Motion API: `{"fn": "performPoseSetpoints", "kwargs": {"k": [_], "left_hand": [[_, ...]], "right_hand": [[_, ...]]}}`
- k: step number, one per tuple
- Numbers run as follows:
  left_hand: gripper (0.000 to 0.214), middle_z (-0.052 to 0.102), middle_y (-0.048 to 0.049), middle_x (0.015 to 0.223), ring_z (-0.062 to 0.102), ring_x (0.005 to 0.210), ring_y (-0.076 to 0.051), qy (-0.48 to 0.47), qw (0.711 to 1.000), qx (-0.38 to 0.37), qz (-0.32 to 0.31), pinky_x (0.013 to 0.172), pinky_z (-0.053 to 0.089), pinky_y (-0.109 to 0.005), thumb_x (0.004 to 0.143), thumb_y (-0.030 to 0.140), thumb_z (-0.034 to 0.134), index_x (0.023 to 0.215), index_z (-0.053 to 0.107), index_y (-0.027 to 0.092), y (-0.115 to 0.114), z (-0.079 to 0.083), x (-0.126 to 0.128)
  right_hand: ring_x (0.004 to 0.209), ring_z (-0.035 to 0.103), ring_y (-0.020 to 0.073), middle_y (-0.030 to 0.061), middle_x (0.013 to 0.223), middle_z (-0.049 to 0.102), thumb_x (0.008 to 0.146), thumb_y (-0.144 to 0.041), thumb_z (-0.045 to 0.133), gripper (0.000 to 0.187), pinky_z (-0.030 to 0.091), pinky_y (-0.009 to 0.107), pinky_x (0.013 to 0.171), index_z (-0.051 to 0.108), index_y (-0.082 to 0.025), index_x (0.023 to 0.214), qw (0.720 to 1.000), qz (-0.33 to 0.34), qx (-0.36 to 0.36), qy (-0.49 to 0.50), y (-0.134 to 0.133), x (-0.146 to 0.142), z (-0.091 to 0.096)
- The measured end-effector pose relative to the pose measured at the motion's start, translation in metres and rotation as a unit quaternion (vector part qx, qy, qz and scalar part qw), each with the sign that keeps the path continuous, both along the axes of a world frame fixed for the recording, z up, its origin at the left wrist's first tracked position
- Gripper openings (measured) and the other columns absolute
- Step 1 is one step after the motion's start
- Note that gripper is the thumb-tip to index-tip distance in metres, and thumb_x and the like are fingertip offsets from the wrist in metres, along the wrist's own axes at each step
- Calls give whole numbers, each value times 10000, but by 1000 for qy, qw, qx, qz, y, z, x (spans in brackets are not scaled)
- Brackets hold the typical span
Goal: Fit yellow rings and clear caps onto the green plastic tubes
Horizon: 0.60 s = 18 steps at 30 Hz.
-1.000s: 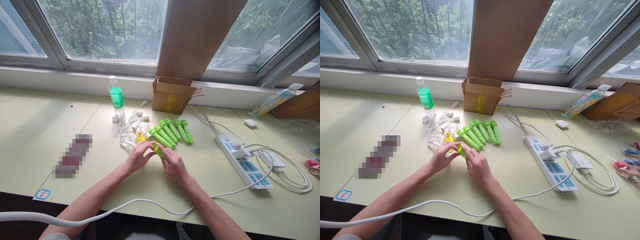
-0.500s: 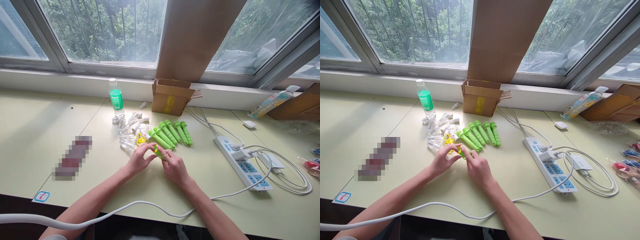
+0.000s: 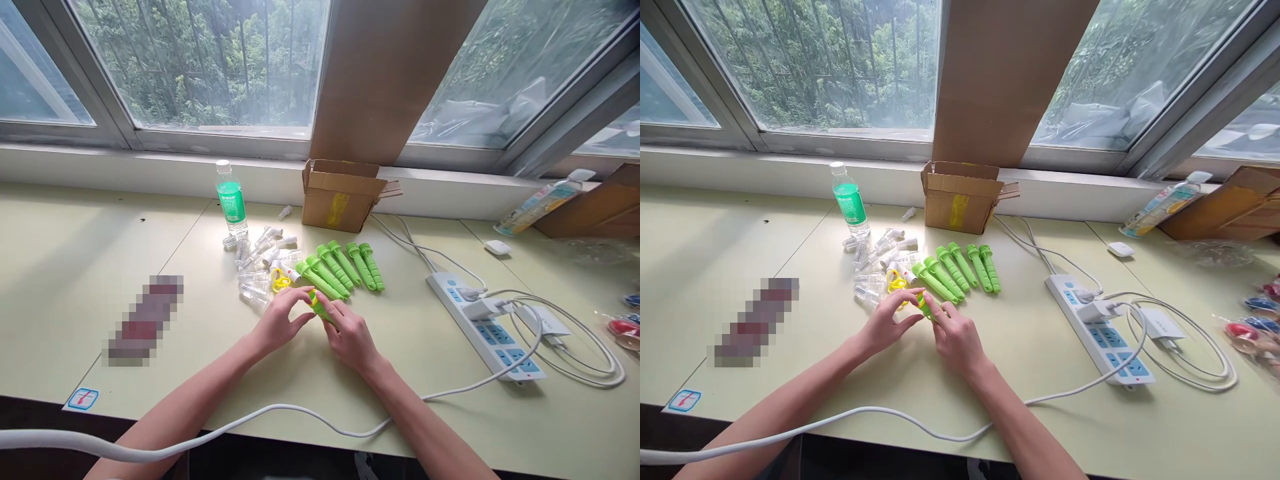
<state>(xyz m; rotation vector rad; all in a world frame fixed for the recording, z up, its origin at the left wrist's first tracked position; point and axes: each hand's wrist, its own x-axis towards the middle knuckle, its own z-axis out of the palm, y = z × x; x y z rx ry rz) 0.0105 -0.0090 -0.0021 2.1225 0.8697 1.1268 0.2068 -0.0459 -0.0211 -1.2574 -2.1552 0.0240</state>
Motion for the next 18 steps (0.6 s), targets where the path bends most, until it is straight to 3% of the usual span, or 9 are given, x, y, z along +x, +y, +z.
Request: {"fn": "performPoseSetpoints", "kwargs": {"k": [6,11,18], "left_hand": [[171,647,-90,1192,620,1097,-232,-2,1000,23,7,944,502,-446,825,189,646,964,548,208,0,1,0],[188,651,-97,1185,628,1086,-234,-19,1000,21,7,940,507,-445,817,222,671,950,540,206,0,5,0],[195,666,-87,1122,637,1042,-219,-41,998,44,-4,905,520,-414,803,217,693,925,542,202,3,7,-1]], "right_hand": [[612,567,151,74,905,614,898,-107,433,640,514,277,570,273,-272,1496,998,21,-21,47,-1,-1,1],[801,654,211,107,1016,639,896,-113,457,654,564,320,655,263,-278,1498,993,48,-36,103,-1,-2,2],[985,644,241,117,1143,636,893,-119,480,642,567,359,781,286,-264,1489,979,82,-64,173,-3,-7,7]]}}
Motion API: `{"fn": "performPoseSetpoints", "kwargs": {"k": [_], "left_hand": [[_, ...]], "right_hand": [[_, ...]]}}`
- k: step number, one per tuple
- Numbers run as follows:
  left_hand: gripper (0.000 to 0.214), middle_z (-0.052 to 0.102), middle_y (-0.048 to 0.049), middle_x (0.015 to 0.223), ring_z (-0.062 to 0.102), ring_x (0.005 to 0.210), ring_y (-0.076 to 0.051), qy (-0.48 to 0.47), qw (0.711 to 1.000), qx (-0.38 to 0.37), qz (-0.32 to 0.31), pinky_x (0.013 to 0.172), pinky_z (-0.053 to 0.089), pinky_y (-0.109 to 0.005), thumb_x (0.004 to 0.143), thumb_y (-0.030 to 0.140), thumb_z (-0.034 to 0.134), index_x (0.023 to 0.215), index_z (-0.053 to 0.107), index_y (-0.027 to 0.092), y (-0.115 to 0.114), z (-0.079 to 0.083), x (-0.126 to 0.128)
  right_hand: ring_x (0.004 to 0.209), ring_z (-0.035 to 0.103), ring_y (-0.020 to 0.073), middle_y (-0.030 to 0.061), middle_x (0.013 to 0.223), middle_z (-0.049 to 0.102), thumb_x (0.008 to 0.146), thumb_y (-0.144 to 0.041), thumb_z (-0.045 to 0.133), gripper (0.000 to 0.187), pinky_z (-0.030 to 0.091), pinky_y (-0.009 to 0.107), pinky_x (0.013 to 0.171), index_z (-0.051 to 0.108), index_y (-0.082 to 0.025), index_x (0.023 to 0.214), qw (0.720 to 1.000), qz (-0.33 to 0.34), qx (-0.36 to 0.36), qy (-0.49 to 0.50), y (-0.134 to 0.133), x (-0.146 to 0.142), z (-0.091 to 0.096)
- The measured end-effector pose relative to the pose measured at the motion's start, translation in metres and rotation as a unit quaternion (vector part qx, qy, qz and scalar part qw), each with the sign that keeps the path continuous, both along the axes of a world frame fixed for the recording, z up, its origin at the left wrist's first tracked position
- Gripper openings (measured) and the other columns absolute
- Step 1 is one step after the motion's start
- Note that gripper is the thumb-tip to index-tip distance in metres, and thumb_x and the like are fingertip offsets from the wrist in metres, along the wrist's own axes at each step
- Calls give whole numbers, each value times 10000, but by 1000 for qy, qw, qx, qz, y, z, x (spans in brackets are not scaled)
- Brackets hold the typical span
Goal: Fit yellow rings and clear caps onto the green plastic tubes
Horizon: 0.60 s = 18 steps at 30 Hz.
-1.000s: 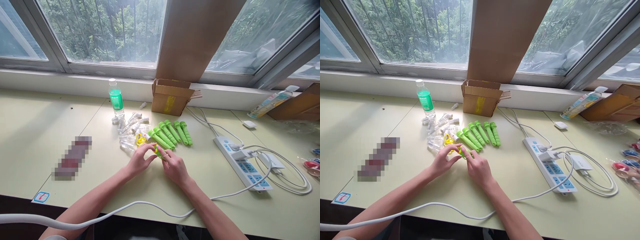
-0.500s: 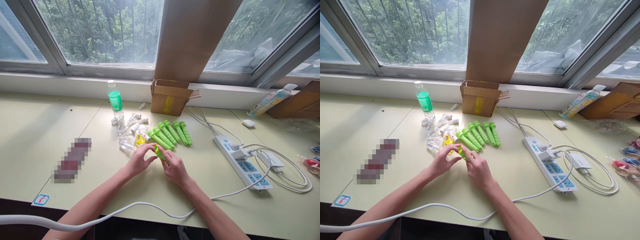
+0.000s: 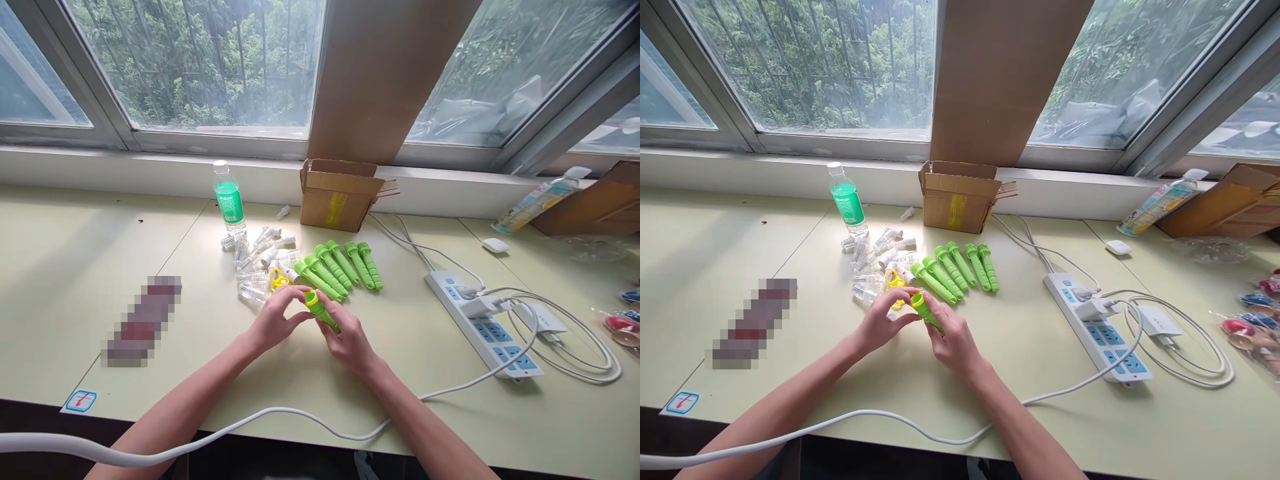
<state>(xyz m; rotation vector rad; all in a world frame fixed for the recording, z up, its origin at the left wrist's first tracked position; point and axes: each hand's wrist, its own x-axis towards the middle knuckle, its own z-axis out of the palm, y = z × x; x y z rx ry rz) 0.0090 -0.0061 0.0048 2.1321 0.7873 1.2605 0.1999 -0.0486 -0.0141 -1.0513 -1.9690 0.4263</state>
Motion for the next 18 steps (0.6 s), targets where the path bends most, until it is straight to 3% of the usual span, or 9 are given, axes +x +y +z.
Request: {"fn": "performPoseSetpoints", "kwargs": {"k": [11,18], "left_hand": [[121,652,-103,1142,621,1049,-219,21,996,81,10,891,518,-407,832,172,648,922,570,192,-2,3,2],[193,645,-105,1172,614,1083,-225,6,996,86,25,896,524,-424,831,168,651,1000,563,199,-2,-3,7]], "right_hand": [[1068,621,237,109,1227,622,889,-134,494,614,543,362,853,334,-260,1468,999,3,-6,51,-1,-3,3],[872,655,217,98,1132,657,899,-203,506,583,567,344,708,356,-242,1461,995,-34,-49,76,0,-4,0]]}}
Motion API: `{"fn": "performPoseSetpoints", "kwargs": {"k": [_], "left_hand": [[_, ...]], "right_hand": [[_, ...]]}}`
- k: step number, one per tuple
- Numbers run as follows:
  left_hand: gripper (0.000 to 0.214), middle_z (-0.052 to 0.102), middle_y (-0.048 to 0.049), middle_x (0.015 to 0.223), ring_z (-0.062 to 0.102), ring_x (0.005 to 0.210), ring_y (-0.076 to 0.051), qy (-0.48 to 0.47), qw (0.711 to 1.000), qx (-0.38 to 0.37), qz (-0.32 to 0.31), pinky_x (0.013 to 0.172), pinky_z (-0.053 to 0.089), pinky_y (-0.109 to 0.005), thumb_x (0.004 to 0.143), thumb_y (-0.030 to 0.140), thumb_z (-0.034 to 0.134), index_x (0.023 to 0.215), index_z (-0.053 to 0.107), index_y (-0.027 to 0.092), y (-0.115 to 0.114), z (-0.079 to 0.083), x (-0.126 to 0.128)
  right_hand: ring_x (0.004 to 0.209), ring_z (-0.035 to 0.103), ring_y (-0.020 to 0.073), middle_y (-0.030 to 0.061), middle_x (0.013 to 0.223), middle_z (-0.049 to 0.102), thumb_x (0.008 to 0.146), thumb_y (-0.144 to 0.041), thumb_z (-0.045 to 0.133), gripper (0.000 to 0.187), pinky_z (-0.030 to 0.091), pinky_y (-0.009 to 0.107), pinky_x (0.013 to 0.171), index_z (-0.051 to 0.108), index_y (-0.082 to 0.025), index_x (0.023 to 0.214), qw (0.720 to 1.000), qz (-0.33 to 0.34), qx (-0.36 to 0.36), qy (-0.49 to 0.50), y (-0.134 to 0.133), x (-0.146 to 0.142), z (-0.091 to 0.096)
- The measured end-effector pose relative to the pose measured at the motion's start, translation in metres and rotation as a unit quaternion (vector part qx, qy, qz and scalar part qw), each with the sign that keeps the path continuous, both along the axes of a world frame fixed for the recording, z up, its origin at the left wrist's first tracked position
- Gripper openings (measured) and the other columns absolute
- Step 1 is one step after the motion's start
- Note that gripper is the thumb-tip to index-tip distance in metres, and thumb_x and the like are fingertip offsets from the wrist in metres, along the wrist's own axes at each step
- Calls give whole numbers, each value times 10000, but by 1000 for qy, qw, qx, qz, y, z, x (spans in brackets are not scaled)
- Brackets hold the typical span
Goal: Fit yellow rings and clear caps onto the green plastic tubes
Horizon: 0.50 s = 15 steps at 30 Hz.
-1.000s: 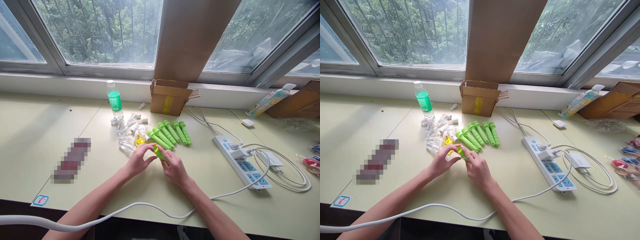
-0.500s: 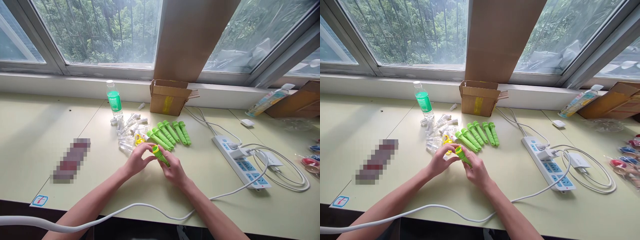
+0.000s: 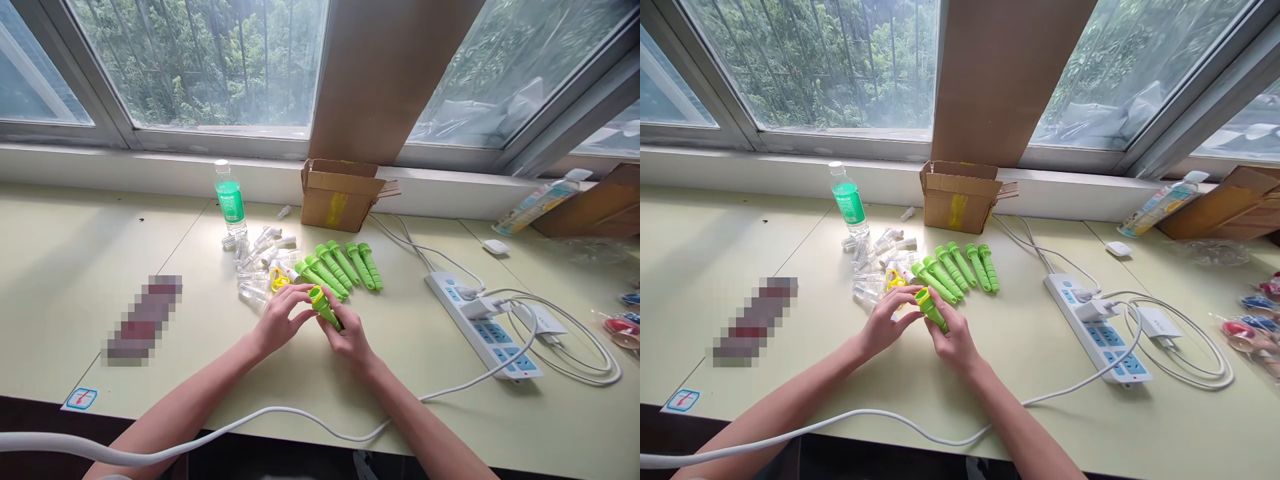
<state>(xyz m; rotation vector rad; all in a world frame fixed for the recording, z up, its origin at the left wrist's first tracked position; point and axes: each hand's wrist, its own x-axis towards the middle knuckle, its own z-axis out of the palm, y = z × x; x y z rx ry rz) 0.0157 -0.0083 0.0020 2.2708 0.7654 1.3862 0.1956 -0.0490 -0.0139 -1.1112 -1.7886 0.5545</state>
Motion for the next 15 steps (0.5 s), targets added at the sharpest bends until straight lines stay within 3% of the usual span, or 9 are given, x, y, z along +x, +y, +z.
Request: {"fn": "performPoseSetpoints", "kwargs": {"k": [7,10,15], "left_hand": [[228,674,-101,1121,637,1061,-225,-18,1000,2,7,892,541,-424,802,186,691,984,555,195,-1,1,0],[222,679,-96,1114,642,1063,-219,-25,1000,1,6,894,546,-411,802,192,691,979,556,194,-2,3,0],[225,677,-102,1132,653,1064,-224,-30,999,-23,9,889,556,-399,800,215,696,978,560,194,-3,3,0]], "right_hand": [[814,655,207,97,1062,674,898,-203,506,595,567,336,672,343,-238,1468,1000,9,-1,7,-1,0,0],[891,658,218,104,1103,665,901,-209,506,615,564,350,738,308,-243,1483,1000,11,13,4,0,0,2],[1049,618,246,111,1231,609,912,-232,487,537,529,383,844,381,-270,1437,999,45,25,7,1,0,5]]}}
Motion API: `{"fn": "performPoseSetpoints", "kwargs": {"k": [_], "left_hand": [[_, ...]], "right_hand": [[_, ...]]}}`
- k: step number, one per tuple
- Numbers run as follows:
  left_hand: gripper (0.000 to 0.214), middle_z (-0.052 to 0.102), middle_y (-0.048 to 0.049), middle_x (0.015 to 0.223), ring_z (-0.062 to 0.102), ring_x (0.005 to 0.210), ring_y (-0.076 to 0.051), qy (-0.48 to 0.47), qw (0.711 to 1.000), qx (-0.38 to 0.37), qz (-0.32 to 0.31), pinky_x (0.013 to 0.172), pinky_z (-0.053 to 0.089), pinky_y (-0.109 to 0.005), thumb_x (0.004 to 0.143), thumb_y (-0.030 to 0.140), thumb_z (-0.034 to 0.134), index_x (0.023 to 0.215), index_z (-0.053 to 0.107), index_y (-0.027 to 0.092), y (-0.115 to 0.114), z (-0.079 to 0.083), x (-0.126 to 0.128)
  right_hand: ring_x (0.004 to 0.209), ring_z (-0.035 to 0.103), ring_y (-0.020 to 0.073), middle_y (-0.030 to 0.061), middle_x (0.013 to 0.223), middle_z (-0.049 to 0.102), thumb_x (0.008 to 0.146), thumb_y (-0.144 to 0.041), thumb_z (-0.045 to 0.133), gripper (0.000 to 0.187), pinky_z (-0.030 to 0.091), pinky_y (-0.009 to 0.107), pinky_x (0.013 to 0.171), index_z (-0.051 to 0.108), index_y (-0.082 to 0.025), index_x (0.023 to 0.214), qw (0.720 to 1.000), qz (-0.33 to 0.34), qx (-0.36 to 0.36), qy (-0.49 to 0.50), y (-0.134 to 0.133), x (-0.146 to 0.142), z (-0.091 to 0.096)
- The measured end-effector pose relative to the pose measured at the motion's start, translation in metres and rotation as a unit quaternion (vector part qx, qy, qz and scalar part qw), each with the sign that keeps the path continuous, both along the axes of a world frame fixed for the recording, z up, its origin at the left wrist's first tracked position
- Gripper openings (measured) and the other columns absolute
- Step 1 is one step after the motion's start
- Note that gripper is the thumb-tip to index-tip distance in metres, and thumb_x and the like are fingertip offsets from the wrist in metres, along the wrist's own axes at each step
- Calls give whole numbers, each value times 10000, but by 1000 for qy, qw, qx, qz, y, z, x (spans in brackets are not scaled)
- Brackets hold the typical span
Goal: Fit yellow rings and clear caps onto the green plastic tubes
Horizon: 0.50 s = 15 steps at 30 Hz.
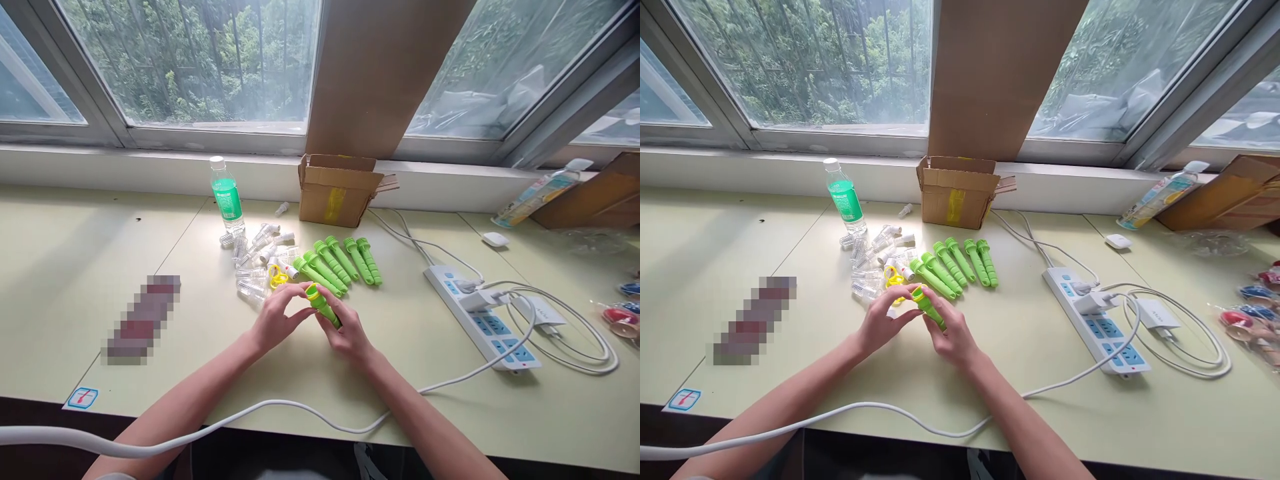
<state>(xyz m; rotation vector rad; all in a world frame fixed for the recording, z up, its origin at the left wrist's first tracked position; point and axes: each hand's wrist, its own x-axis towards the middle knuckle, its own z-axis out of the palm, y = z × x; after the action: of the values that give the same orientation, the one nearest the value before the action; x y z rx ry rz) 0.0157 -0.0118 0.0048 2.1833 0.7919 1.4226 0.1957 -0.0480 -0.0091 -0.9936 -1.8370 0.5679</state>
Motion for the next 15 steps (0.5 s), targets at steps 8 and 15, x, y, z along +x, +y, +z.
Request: {"fn": "performPoseSetpoints", "kwargs": {"k": [8,15], "left_hand": [[247,685,-98,1110,668,1023,-220,-13,999,-26,-19,872,556,-387,781,248,722,947,550,188,2,1,-1],[261,691,-84,1052,671,975,-207,-15,999,-30,-26,843,548,-365,756,264,746,904,546,187,5,-1,-2]], "right_hand": [[503,403,104,-2,744,564,895,-253,538,513,367,239,454,391,-271,1386,986,21,-140,87,-6,-8,8],[444,316,82,-61,597,404,909,-266,528,505,292,225,408,383,-281,1393,970,39,-203,130,-7,-10,9]]}}
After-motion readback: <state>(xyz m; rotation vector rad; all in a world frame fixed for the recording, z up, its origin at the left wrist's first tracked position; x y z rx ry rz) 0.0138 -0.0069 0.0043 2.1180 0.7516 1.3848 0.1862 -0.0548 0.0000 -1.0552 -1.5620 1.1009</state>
